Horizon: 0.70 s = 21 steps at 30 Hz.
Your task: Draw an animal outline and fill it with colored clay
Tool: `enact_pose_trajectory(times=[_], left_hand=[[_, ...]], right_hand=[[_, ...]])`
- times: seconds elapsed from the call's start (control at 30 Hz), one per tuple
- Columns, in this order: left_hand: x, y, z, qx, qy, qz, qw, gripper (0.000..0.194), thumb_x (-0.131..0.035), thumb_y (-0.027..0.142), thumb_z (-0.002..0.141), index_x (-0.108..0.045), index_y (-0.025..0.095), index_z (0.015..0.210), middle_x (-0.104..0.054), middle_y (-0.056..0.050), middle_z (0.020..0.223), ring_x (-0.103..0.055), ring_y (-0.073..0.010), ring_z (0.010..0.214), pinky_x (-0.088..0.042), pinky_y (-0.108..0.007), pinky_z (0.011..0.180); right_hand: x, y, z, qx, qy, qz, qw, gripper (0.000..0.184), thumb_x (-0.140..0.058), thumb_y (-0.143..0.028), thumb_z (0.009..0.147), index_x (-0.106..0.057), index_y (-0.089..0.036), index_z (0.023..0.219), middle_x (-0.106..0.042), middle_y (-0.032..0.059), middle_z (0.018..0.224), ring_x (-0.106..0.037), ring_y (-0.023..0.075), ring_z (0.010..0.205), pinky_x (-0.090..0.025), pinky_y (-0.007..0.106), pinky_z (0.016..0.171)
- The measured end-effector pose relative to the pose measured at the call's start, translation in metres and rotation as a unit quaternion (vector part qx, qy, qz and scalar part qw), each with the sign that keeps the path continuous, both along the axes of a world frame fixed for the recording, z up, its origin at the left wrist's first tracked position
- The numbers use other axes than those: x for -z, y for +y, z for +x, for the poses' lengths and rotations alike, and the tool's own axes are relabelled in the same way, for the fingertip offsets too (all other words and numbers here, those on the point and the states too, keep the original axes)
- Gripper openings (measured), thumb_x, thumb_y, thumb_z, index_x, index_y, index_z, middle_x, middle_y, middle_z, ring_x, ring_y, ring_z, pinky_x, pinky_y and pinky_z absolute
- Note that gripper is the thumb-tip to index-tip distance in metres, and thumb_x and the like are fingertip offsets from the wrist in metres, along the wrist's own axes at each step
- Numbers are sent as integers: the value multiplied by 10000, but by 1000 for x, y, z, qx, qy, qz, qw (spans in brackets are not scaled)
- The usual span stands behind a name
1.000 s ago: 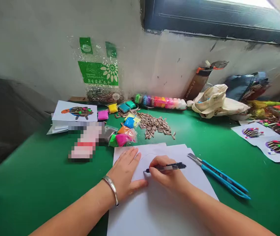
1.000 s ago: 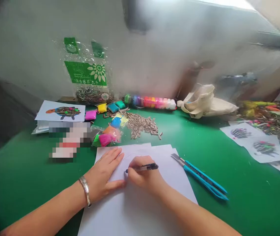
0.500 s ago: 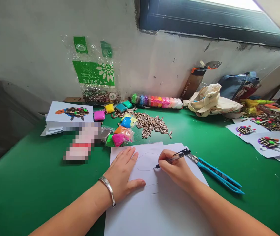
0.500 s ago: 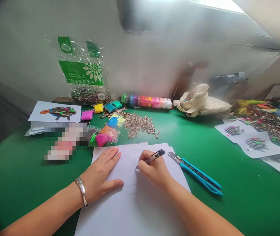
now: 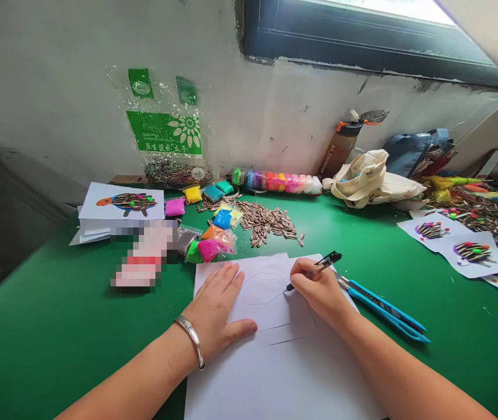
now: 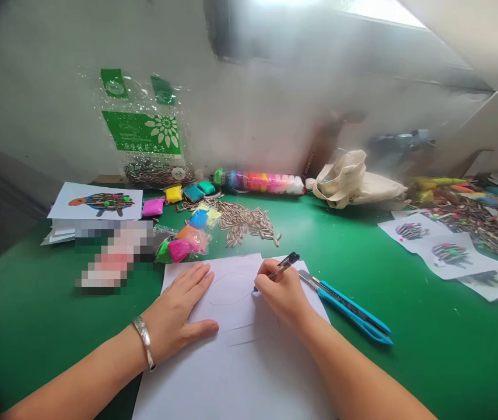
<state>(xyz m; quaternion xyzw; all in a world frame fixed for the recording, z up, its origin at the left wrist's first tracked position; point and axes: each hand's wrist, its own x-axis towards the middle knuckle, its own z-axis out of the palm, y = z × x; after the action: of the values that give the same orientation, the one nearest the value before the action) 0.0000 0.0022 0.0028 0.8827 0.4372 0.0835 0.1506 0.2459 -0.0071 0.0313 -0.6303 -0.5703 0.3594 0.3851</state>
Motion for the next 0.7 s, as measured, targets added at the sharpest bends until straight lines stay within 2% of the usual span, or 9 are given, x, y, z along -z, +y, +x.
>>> enact_pose_trajectory(times=[0.4, 0.7], left_hand=[[-2, 0, 1, 0, 5, -6, 1000, 843, -577, 655, 797, -379, 163, 1452, -286, -141, 1552, -227, -336, 1435, -268, -491, 1157], [-5, 0, 2, 1, -3, -15, 1000, 842, -580, 654, 796, -383, 159, 1449, -288, -147, 1550, -230, -344, 1433, -273, -508, 1153]], right_hand=[[3, 5, 5, 24, 5, 21, 999, 135, -460, -219, 676, -448, -199, 543, -355, -53, 518, -326, 113, 539, -215, 261, 505], [3, 7, 5, 26, -8, 18, 999, 136, -464, -210, 702, -470, -198, 566, -365, -51, 524, -340, 116, 544, -236, 258, 514]])
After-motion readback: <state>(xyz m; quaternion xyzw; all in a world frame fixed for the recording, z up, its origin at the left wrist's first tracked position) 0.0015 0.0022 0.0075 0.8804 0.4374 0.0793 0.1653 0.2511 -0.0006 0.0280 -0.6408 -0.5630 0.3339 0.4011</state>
